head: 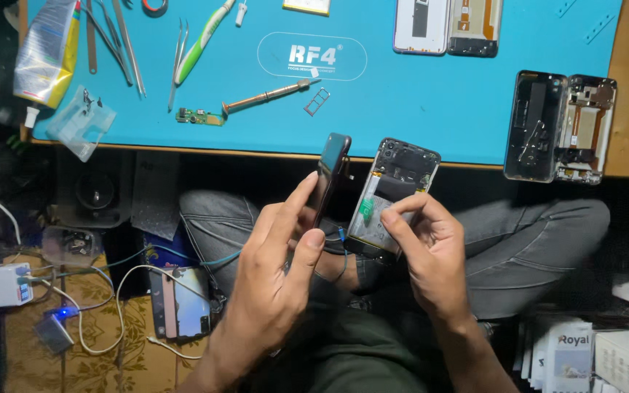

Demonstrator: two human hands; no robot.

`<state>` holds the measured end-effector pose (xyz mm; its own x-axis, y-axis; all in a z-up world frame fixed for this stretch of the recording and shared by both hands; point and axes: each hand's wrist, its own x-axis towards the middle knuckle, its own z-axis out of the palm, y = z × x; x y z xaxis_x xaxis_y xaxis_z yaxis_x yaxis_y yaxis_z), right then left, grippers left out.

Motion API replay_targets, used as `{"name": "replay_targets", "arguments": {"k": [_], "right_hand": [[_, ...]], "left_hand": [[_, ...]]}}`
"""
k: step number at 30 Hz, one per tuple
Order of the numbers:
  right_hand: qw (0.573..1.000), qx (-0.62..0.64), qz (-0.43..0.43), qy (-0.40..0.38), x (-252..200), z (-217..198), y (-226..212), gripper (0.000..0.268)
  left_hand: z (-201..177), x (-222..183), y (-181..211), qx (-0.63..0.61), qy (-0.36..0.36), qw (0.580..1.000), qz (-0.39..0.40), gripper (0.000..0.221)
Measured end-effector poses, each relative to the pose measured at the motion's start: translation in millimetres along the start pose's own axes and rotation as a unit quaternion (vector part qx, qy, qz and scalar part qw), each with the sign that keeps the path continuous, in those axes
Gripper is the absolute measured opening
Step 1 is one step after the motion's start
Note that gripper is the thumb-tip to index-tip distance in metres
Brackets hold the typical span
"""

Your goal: The person assembles a smartphone by connecting internal ribbon cables and placing the back cover. They then power on the device to verify functionality.

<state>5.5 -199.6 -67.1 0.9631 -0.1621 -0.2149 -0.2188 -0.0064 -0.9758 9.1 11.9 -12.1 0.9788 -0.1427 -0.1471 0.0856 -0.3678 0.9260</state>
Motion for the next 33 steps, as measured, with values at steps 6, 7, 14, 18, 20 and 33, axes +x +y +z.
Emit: {"name": "replay_targets", "arguments": {"k": [6,7,14,18,20,33], "right_hand": [[0.999,0.041,-0.021,-0.015,7,6,-7,0.033],[0.999,0.043,-0.019,-0.013,6,8,-13,0.033],[0.986,0.165,0.022,0.002,6,16,-23,0.112],[0.982,0.186,0.026,-0.003,4,15,-17,0.103],[0.983,0.180,0.039,-0.003,3,10,-18,0.099],[0.981,0.181,0.050,0.037,-5,-14,-10,0.064]], "left_hand": [[11,-3,2,0.086,0.027,0.995,0.031,0.062],[12,-3,4,0.088,0.024,0.995,0.031,0.062],[27,-3,9,0.126,0.016,0.992,0.020,0.072],[29,-3,11,0.119,0.023,0.992,0.044,0.066],[27,-1,15,0.014,0.004,1.000,0.009,0.061],[23,-41,-6,-0.710,-0.222,0.587,-0.319,0.093]]}}
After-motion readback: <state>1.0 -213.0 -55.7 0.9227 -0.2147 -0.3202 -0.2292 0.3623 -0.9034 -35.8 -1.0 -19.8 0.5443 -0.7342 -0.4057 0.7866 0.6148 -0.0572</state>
